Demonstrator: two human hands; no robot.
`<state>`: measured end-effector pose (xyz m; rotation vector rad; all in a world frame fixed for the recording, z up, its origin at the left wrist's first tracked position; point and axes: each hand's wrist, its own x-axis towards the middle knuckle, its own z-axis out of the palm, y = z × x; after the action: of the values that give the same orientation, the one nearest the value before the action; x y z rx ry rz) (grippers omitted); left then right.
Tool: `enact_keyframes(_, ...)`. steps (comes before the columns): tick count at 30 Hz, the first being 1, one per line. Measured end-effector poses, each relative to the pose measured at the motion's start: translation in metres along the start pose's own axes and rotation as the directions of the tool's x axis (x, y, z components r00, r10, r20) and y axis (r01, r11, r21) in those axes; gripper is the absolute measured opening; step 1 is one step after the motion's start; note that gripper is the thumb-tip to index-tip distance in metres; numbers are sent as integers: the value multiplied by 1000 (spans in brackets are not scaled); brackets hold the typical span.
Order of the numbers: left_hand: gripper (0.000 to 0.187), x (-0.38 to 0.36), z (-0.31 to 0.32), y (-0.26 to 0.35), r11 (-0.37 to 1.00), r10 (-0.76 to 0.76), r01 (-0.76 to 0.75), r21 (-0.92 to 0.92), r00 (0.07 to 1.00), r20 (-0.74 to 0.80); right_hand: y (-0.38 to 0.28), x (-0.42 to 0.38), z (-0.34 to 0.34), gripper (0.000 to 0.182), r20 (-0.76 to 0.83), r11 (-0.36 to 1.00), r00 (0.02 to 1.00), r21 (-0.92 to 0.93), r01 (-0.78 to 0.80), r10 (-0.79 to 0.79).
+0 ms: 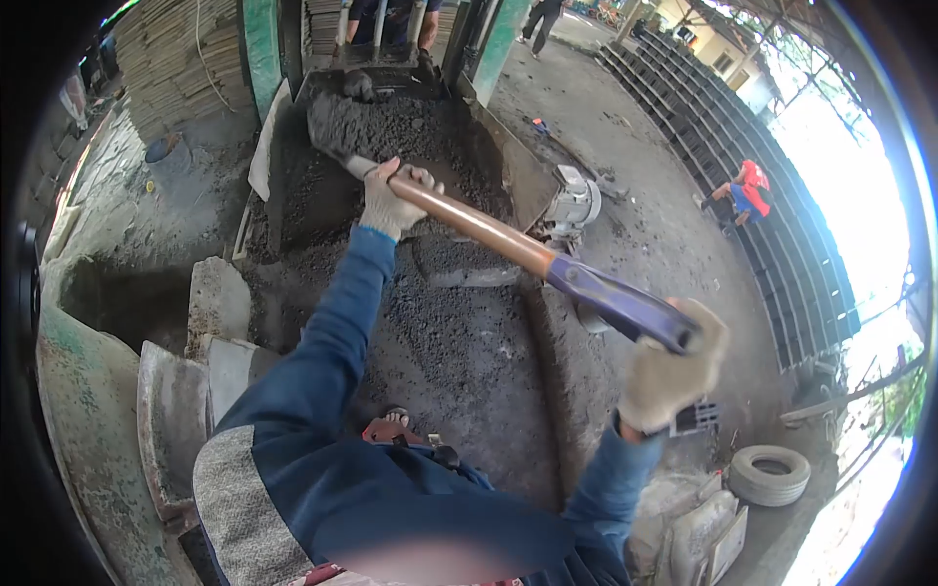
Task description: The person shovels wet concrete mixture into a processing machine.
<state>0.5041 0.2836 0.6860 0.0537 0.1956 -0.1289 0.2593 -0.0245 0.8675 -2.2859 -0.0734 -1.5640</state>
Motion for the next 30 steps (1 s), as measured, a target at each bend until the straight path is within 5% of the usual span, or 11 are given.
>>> enact_keyframes(2, 24, 24, -6, -13, 991, 131, -128, 31, 973, -191, 53, -47, 21, 21, 71, 973, 971, -29, -227, 229)
enact_keyframes(4, 24, -13, -6, -46, 988, 27, -28, 150, 1000, 9, 150, -107, 28, 22, 194, 865, 852, 33, -501, 486)
enact_keyframes(8, 25, -121, -41, -123, 922, -276, 79, 378, 819, 504, 261, -215, -50, 27, 566, 297, 235, -17, -955, 790)
enact_keyframes(10, 30, -168, -80, -157, 857, -397, 93, 507, 747, 533, 292, -263, -102, 32, 544, 485, 307, -218, -847, 781)
enact_keyframes(12, 32, -220, -120, -188, 751, -437, 125, 648, 830, 346, 338, -317, -165, 33, 567, 450, 249, -246, -858, 785)
enact_keyframes(15, 27, -274, -176, -236, 831, -405, 426, 359, 904, -136, 327, -332, -231, 32, 501, 234, 119, -173, -957, 857)
enact_keyframes(20, 24, -253, -320, -269, 924, -126, 367, 108, 559, -819, 293, -381, -258, 44, 461, 607, 605, 165, -777, 649)
enact_keyframes(25, 17, -261, -394, -371, 887, -142, 454, 87, 447, -884, 285, -458, -286, 45, 463, -262, -239, -14, -965, 854)
enact_keyframes(27, 18, -293, -471, -435, 791, -340, 611, -35, 392, -855, 279, -488, -300, 33, 374, -392, -396, -90, -915, 839)
enact_keyframes(28, 15, -292, -410, -472, 778, -383, 607, -161, 255, -888, 278, -503, -314, 29, 340, -452, -460, -106, -886, 820)
enact_keyframes(30, 10, -328, -523, -518, 631, -374, 776, -7, 296, -879, 277, -555, -362, 23, 127, -352, -372, -157, -923, 919)
